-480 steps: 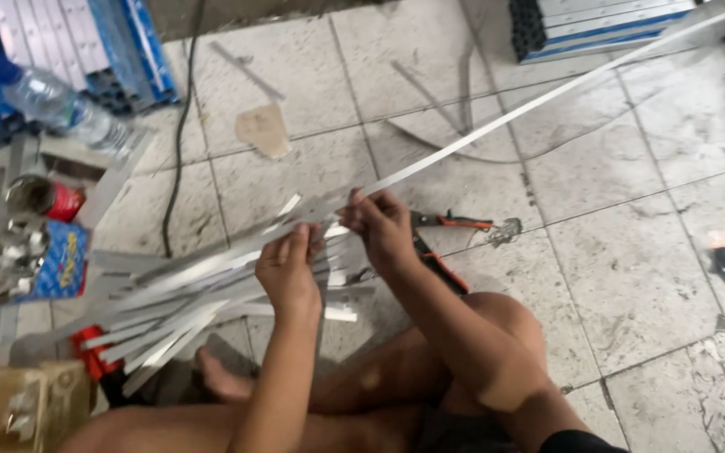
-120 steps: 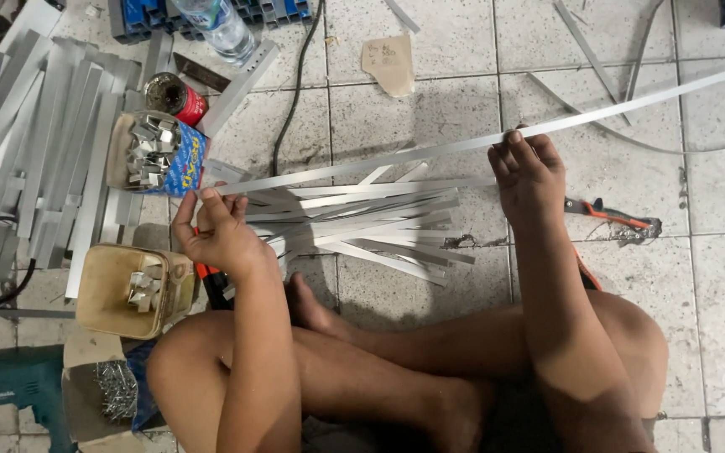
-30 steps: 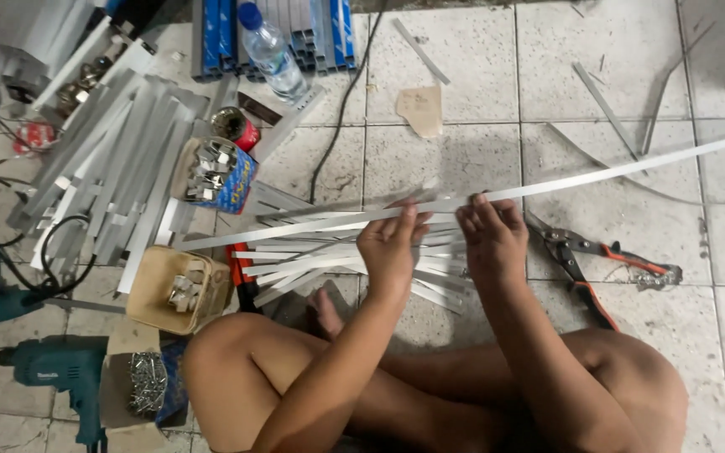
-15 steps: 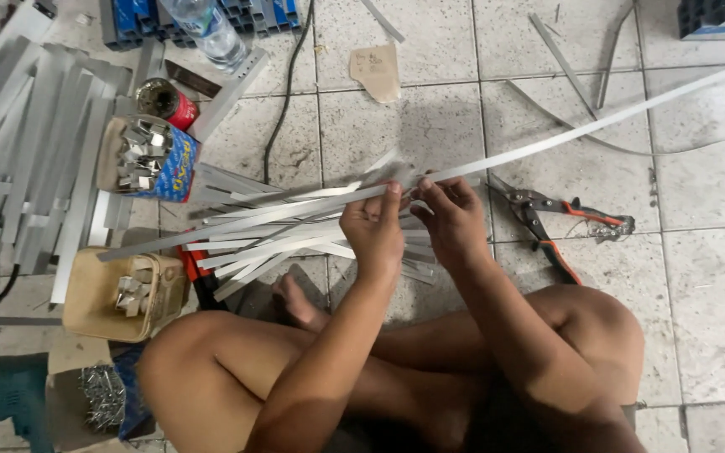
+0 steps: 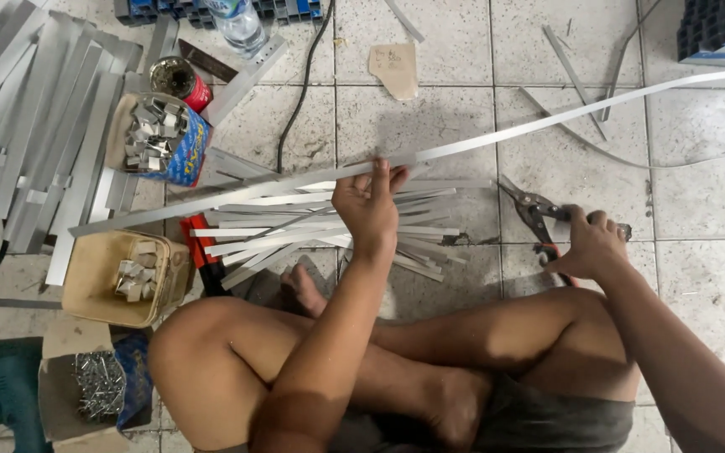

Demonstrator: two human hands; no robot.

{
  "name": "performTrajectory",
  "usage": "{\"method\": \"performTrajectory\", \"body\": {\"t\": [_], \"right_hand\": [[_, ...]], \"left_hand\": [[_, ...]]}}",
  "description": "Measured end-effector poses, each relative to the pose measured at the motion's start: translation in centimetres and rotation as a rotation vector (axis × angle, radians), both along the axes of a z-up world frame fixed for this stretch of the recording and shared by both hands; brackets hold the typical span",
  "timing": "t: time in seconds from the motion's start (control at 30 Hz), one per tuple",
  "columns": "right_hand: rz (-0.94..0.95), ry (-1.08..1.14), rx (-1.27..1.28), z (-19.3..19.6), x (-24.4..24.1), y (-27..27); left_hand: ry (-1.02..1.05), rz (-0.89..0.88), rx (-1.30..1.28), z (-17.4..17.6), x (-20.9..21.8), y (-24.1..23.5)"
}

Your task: The person cuts a long metal strip using hand shears and then picks up another strip from a pile on the floor.

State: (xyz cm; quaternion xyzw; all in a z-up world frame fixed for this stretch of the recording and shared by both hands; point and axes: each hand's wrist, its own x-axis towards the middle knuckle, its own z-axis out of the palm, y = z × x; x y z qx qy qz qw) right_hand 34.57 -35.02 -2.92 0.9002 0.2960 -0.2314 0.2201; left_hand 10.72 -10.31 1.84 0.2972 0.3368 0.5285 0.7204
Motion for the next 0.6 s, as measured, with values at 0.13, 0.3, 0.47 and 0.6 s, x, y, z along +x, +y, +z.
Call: {"method": "performTrajectory", "body": {"t": [0.13, 0.3, 0.47, 0.6], "right_hand": [[-0.132, 0.106, 0.316, 4.1, -2.8, 2.4], [-0.301, 0.434, 0.677, 3.9, -7.3, 1.9], [-0.573, 0.826, 0.825, 10.1, -15.9, 6.8], [-0.559, 0.84, 0.914, 7.6, -17.5, 8.3]], "left_hand": [[0.008, 0.035, -0.037, 0.1, -0.1, 1.1], [0.044, 0.042, 0.002, -3.4, 0.4, 1.8], [0.044, 0.039, 0.025, -3.4, 0.2, 1.8], [0.015, 0.024, 0.029, -2.9, 0.3, 1.5]]}}
